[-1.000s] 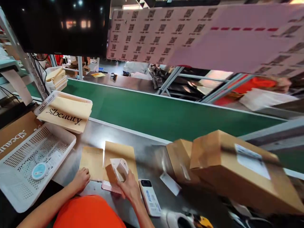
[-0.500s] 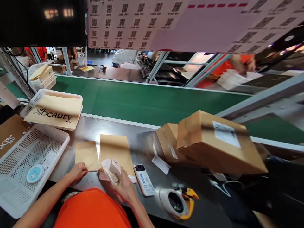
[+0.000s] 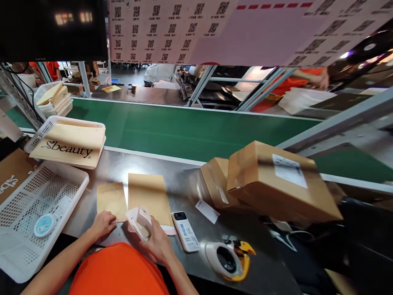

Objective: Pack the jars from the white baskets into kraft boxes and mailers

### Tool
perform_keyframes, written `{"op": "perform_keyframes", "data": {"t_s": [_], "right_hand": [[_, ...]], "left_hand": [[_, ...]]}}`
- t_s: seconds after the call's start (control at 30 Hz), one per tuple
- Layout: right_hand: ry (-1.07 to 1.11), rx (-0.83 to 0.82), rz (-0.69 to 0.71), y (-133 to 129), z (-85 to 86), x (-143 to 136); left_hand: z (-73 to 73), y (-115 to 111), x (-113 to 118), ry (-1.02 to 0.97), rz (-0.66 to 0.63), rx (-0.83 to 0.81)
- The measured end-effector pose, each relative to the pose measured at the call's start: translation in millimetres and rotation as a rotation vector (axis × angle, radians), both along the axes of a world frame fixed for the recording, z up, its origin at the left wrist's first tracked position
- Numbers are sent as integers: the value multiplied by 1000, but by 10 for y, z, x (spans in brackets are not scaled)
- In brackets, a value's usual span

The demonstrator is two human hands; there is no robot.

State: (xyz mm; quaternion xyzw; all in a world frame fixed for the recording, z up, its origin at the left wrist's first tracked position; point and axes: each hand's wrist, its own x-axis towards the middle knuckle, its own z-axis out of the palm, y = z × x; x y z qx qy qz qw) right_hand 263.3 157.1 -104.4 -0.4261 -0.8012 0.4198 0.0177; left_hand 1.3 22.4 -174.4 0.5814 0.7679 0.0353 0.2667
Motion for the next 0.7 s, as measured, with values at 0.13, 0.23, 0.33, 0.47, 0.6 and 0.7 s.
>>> {"op": "perform_keyframes", "data": {"t_s": [0.13, 0.23, 0.33, 0.47, 0.6, 0.7], "right_hand": [[-4, 15, 16, -17, -53, 13], [-10, 19, 10, -27, -53, 38], [-14, 9, 7, -26, -4, 63], [-44, -10, -15, -19, 67, 83], [-33, 2, -3, -18, 48, 88], [-47, 4, -6, -19, 3, 88]], "left_hand": [[-7, 49, 99, 44, -57, -5], [-18, 99, 133, 69, -98, -15], [-28, 157, 172, 98, -121, -35], [-50, 233, 227, 127, -162, -69], [-63, 252, 184, 127, -198, -69], [-52, 228, 103, 98, -227, -48]]}}
